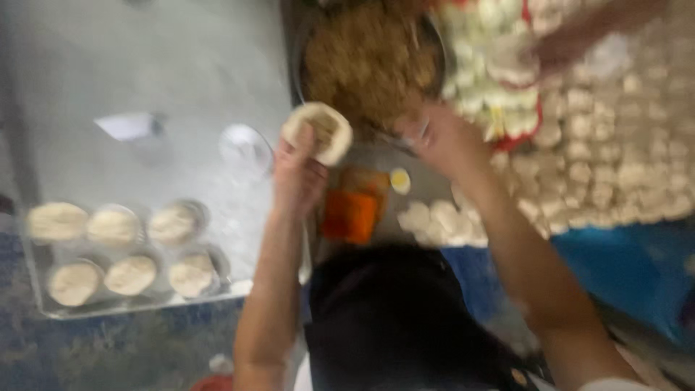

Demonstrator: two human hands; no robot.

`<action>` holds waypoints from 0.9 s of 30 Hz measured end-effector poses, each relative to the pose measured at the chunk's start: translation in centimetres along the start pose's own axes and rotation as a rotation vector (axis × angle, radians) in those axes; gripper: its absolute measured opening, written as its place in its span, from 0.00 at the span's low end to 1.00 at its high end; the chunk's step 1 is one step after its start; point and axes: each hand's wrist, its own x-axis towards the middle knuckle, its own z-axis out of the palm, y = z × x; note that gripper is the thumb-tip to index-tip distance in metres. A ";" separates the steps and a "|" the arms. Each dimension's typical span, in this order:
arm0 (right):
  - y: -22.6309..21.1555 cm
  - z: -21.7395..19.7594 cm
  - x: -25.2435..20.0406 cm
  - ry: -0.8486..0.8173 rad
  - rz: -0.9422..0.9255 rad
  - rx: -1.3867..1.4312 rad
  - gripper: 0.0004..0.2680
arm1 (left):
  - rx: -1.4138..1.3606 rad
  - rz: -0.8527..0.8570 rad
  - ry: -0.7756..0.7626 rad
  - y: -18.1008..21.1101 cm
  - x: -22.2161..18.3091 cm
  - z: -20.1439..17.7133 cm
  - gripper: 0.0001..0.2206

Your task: The person prepares dumplings by hand, filling dough circles with a meat mixture using a spoon, adding a piece of boiled egg, and folding the dough to seal it before placing them on a tray.

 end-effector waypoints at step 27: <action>8.6 11.8 -7.4 0.440 -0.163 -0.059 0.21 | -0.027 0.004 -0.020 -0.2 -2.8 -4.8 0.13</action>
